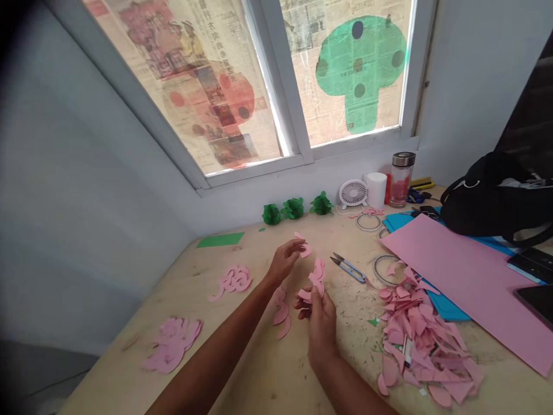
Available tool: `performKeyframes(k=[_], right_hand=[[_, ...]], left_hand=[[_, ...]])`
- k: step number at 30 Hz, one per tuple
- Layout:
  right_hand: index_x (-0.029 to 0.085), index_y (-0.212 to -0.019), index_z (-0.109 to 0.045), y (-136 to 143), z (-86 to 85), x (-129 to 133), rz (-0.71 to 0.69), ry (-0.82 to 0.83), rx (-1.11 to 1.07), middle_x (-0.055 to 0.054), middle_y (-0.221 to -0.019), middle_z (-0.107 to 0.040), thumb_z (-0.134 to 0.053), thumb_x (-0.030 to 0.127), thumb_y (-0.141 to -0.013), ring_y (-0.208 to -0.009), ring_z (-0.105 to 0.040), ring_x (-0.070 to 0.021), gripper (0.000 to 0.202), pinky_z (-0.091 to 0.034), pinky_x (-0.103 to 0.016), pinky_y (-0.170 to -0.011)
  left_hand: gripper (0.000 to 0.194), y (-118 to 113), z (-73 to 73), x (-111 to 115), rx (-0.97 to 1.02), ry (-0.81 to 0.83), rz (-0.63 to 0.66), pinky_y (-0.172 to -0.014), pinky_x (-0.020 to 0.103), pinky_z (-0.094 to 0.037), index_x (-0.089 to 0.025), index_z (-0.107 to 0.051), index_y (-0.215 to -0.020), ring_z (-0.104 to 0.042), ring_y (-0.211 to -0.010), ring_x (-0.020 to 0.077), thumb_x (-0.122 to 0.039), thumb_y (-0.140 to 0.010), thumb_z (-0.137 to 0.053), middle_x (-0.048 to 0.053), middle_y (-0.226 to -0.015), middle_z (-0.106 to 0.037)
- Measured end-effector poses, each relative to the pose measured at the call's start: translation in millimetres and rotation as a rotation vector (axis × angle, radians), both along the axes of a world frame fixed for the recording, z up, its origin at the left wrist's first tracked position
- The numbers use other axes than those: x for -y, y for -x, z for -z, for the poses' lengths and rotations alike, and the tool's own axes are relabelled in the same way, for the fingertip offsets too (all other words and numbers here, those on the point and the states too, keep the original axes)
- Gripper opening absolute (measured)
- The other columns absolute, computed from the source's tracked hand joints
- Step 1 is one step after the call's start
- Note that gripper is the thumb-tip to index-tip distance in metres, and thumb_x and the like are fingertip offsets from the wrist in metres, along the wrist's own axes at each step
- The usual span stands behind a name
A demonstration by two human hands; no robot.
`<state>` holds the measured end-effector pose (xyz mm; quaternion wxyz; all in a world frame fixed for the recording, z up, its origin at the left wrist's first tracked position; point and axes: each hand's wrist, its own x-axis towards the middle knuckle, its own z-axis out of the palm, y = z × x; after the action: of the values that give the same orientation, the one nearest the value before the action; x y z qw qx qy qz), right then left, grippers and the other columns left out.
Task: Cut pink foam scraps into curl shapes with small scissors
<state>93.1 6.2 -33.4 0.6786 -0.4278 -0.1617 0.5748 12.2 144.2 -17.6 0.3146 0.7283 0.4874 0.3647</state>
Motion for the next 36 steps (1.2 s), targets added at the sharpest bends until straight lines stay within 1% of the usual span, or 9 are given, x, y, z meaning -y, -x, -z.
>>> performKeyframes(k=[2, 3, 5, 8, 13, 17, 23, 29, 36], right_hand=[[0.019, -0.078, -0.06, 0, -1.3, 2, -0.044, -0.006, -0.02, -0.006, -0.072, -0.067, -0.061, 0.042, -0.072, -0.058, -0.059, -0.0171, 0.024, -0.04, -0.027, -0.047], [0.019, -0.079, -0.061, 0, -1.6, 4, -0.071, -0.012, -0.023, -0.007, -0.074, -0.068, -0.062, 0.042, -0.072, -0.059, -0.06, -0.0177, 0.024, -0.041, -0.027, -0.048], [0.019, -0.079, -0.061, 2, -1.8, 7, -0.124, -0.029, -0.014, -0.006, -0.072, -0.068, -0.062, 0.041, -0.071, -0.059, -0.061, -0.0189, 0.024, -0.042, -0.028, -0.048], [0.018, -0.079, -0.062, 4, -2.0, 10, -0.225, -0.04, -0.012, -0.005, -0.069, -0.068, -0.065, 0.041, -0.07, -0.058, -0.061, -0.0181, 0.025, -0.042, -0.028, -0.049], [0.016, -0.079, -0.062, 7, -4.1, 14, -0.368, -0.047, -0.053, -0.006, -0.07, -0.068, -0.067, 0.039, -0.068, -0.057, -0.061, -0.0163, 0.026, -0.043, -0.026, -0.049], [0.016, -0.083, -0.063, 7, -5.0, 16, -0.442, -0.053, -0.041, -0.005, -0.069, -0.068, -0.067, 0.041, -0.068, -0.058, -0.061, -0.016, 0.03, -0.043, -0.026, -0.051], [0.016, -0.075, -0.061, 8, -1.2, 16, -0.504, -0.091, 0.006, -0.003, -0.061, -0.064, -0.066, 0.044, -0.068, -0.053, -0.059, -0.0157, 0.03, -0.039, -0.025, -0.048], [0.016, -0.072, -0.061, 9, 1.1, 17, -0.551, -0.137, 0.01, -0.003, -0.061, -0.063, -0.064, 0.046, -0.069, -0.054, -0.058, -0.0156, 0.03, -0.038, -0.025, -0.048], [0.017, -0.076, -0.061, 8, 3.7, 19, -0.579, -0.184, -0.021, -0.002, -0.065, -0.063, -0.063, 0.043, -0.073, -0.055, -0.057, -0.0135, 0.026, -0.037, -0.024, -0.048]], left_hand=[[0.034, 16, -4.8, 30, 0.107, 0.027, -0.012, -0.073, 0.027, -0.047, -0.017, -0.06, -0.104, -0.063, -0.084, 0.0148, -0.014, -0.076, -0.041, 0.007, -0.098, -0.067], [0.03, 22, -7.0, 45, 0.249, 0.069, -0.024, -0.073, 0.028, -0.047, -0.016, -0.062, -0.101, -0.063, -0.083, 0.0158, -0.02, -0.078, -0.043, 0.008, -0.097, -0.067], [0.026, 31, -10.7, 72, 0.453, 0.128, -0.092, -0.07, 0.028, -0.047, -0.015, -0.065, -0.093, -0.062, -0.077, 0.0155, -0.031, -0.076, -0.052, 0.009, -0.092, -0.068], [0.026, 38, -14.7, 103, 0.605, 0.165, -0.199, -0.064, 0.026, -0.046, -0.014, -0.064, -0.088, -0.058, -0.068, 0.0132, -0.033, -0.07, -0.061, 0.009, -0.085, -0.068], [0.052, 47, -19.4, 135, 0.772, 0.245, -0.281, -0.066, 0.026, -0.045, -0.016, -0.048, -0.115, -0.059, -0.066, 0.0125, -0.029, -0.068, -0.065, 0.005, -0.074, -0.067], [0.038, 47, -23.6, 149, 0.842, 0.32, -0.346, -0.067, 0.027, -0.044, -0.014, -0.052, -0.097, -0.057, -0.059, 0.0113, -0.032, -0.067, -0.066, 0.003, -0.066, -0.064], [0.019, 36, -32.4, 158, 0.794, 0.319, -0.323, -0.06, 0.022, -0.042, -0.014, -0.057, -0.066, -0.051, -0.057, 0.0087, -0.03, -0.065, -0.065, 0.0, -0.061, -0.057], [0.02, 27, -25.9, 155, 0.688, 0.321, -0.403, -0.042, 0.02, -0.035, -0.014, -0.055, -0.062, -0.044, -0.044, 0.0074, -0.029, -0.06, -0.067, -0.003, -0.053, -0.053], [0.028, 16, -18.8, 160, 0.814, 0.382, -0.41, -0.03, 0.02, -0.031, -0.015, -0.051, -0.065, -0.039, -0.033, 0.0063, -0.036, -0.059, -0.069, -0.006, -0.049, -0.047]])
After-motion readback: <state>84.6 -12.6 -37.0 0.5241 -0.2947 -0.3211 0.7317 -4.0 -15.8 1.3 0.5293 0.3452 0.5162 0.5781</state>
